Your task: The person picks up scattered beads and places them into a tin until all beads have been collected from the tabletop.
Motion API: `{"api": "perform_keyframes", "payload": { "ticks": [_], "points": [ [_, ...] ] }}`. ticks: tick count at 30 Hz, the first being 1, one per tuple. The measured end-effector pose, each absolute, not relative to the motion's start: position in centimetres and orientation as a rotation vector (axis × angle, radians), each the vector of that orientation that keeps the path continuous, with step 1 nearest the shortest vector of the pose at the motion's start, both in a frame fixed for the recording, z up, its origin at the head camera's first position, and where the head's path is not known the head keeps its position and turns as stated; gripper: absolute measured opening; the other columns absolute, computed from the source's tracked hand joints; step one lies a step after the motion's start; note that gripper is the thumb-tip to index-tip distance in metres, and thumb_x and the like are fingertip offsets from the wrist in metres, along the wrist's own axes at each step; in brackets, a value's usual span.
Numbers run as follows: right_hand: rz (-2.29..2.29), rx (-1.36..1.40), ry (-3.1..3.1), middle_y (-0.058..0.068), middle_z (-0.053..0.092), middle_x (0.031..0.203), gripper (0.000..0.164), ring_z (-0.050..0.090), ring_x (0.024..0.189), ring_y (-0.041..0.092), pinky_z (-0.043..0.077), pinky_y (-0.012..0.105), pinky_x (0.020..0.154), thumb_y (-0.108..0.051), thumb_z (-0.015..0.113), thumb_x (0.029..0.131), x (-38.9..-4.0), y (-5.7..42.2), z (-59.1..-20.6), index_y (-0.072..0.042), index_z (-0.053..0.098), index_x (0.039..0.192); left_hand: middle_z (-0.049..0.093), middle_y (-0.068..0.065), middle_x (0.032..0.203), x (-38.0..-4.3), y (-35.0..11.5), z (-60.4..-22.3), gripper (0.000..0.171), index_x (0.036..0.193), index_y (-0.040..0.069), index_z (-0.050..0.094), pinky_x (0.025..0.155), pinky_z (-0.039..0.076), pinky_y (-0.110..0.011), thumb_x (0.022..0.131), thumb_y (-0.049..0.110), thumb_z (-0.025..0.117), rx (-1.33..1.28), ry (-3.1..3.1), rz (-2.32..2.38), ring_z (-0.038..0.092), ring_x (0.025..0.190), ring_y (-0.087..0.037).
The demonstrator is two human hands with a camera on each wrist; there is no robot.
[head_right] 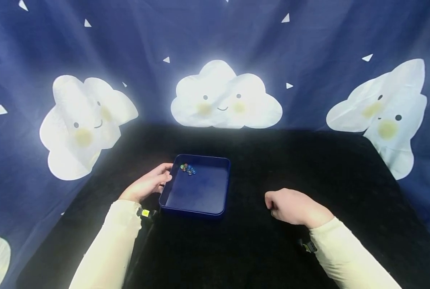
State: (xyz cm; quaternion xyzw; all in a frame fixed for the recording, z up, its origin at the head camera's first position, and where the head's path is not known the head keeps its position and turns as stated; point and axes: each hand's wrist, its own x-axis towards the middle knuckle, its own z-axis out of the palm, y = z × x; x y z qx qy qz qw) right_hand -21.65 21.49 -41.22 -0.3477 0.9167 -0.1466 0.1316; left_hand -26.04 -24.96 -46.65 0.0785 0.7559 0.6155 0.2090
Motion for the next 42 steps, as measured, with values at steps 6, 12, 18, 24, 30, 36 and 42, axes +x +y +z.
{"api": "perform_keyframes", "payload": {
  "ticks": [6, 12, 18, 24, 30, 36, 42],
  "points": [
    [-0.535, -1.108, 2.803, -0.021, 0.049, 0.071, 0.022, 0.048, 0.064, 0.0, 0.044, 0.028, 0.064, -0.01, 0.072, 0.085, -22.2, 18.9, -40.0, -0.027, 0.059, 0.09, 0.057, -0.022, 0.119, -26.0, -24.8, -46.9, 0.052, 0.148, 0.007, 0.037, 0.066, 0.054, -0.036, 0.1, 0.017, 0.054, 0.215, 2.095, 1.709, 0.063, 0.084, -0.023],
    [-0.665, -1.238, 2.915, -0.019, 0.049, 0.077, 0.016, 0.051, 0.07, 0.002, 0.047, 0.029, 0.069, -0.013, 0.07, 0.088, -22.9, 13.4, -38.9, -0.023, 0.063, 0.098, 0.054, -0.021, 0.122, -26.1, -25.3, -47.1, 0.053, 0.148, 0.008, 0.037, 0.066, 0.054, -0.037, 0.099, 0.018, 0.056, 0.202, 2.088, 1.727, 0.063, 0.085, -0.024],
    [-0.688, -1.292, 2.978, -0.015, 0.053, 0.085, 0.018, 0.052, 0.074, 0.004, 0.05, 0.028, 0.071, -0.011, 0.066, 0.092, -23.0, 9.5, -38.2, -0.022, 0.065, 0.105, 0.054, -0.023, 0.118, -25.7, -25.7, -47.1, 0.052, 0.148, 0.005, 0.037, 0.068, 0.055, -0.037, 0.1, 0.018, 0.055, 0.2, 2.097, 1.725, 0.064, 0.085, -0.025],
    [-0.672, -1.254, 2.993, -0.015, 0.055, 0.087, 0.023, 0.052, 0.075, 0.003, 0.05, 0.027, 0.072, -0.014, 0.066, 0.092, -23.0, 8.8, -38.5, -0.022, 0.067, 0.113, 0.053, -0.022, 0.11, -25.4, -25.9, -47.0, 0.051, 0.147, 0.005, 0.039, 0.064, 0.055, -0.035, 0.1, 0.017, 0.055, 0.21, 2.104, 1.744, 0.062, 0.081, -0.023],
    [-0.681, -1.152, 3.005, -0.017, 0.053, 0.083, 0.022, 0.052, 0.072, 0.003, 0.049, 0.03, 0.07, -0.018, 0.071, 0.09, -22.5, 12.0, -39.1, -0.022, 0.068, 0.112, 0.054, -0.021, 0.112, -25.0, -26.1, -47.2, 0.052, 0.147, 0.005, 0.038, 0.064, 0.055, -0.035, 0.1, 0.017, 0.056, 0.198, 2.087, 1.736, 0.063, 0.081, -0.022],
    [-0.662, -1.021, 3.025, -0.021, 0.054, 0.08, 0.021, 0.055, 0.073, 0.004, 0.049, 0.034, 0.071, -0.017, 0.072, 0.089, -22.3, 16.7, -39.0, -0.023, 0.068, 0.109, 0.053, -0.023, 0.114, -25.0, -26.2, -47.2, 0.052, 0.147, 0.006, 0.039, 0.064, 0.054, -0.035, 0.099, 0.017, 0.057, 0.2, 2.097, 1.743, 0.062, 0.081, -0.023],
    [-0.596, -0.937, 3.05, -0.022, 0.054, 0.078, 0.02, 0.054, 0.072, 0.001, 0.049, 0.034, 0.07, -0.017, 0.073, 0.088, -22.0, 20.2, -38.7, -0.024, 0.067, 0.106, 0.053, -0.023, 0.115, -25.2, -26.3, -47.1, 0.054, 0.148, 0.004, 0.037, 0.065, 0.055, -0.036, 0.099, 0.017, 0.056, 0.194, 2.096, 1.741, 0.063, 0.083, -0.024]
  ]
}}
